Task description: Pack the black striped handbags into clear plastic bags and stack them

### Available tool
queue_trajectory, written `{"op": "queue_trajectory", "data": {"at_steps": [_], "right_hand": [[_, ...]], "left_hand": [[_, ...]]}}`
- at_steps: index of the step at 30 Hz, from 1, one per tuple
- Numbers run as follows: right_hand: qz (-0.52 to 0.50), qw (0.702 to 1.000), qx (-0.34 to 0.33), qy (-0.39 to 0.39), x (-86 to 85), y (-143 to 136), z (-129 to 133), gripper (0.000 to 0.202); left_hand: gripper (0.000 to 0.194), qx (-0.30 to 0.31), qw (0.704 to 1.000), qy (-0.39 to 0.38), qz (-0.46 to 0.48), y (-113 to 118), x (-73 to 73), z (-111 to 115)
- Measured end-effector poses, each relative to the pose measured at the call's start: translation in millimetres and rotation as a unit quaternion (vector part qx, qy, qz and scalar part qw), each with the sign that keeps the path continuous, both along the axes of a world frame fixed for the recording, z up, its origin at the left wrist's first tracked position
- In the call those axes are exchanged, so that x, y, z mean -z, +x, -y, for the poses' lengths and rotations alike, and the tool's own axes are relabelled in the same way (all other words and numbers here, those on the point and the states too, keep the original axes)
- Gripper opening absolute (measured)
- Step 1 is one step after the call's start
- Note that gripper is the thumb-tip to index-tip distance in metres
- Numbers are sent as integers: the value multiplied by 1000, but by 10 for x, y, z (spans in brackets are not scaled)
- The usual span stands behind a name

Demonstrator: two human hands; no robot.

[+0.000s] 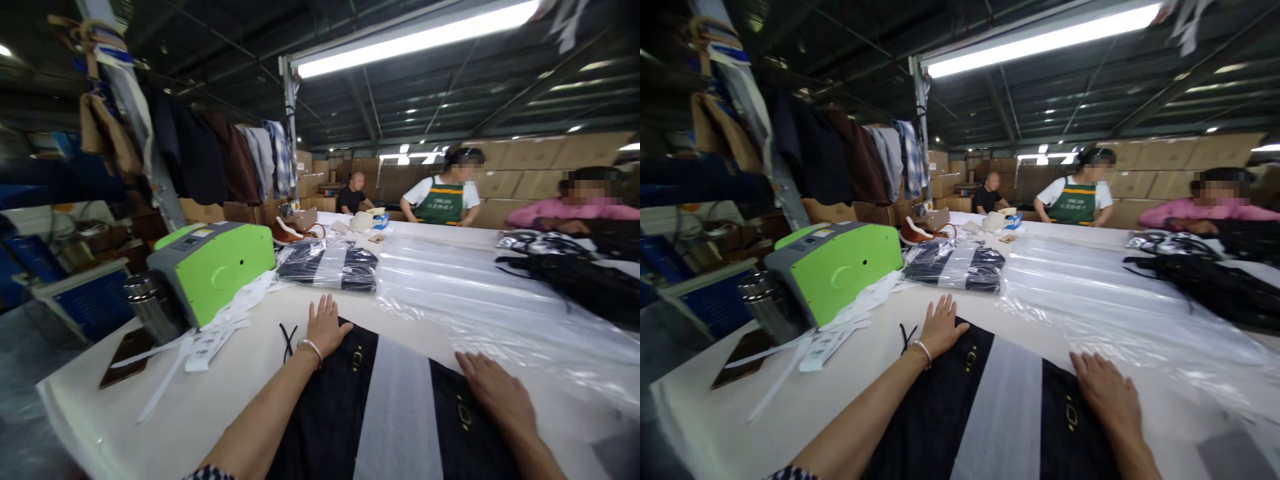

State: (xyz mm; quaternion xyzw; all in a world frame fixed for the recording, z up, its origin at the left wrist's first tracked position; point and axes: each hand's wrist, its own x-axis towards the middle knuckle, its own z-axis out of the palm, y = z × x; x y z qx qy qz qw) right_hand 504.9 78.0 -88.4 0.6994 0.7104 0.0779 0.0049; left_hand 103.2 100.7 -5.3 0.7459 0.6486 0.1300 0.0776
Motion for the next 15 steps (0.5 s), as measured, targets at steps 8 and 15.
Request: {"op": "queue_trajectory", "data": {"at_steps": [8,15], "right_hand": [[-28,996,82,-20,-446,-379,151,45],[-76,993,86,14,-391,-387,141,41]], "left_hand": [[68,52,993,-22,-101,44,437,55],[68,67,985,-25,-155,93,232,-241]]}}
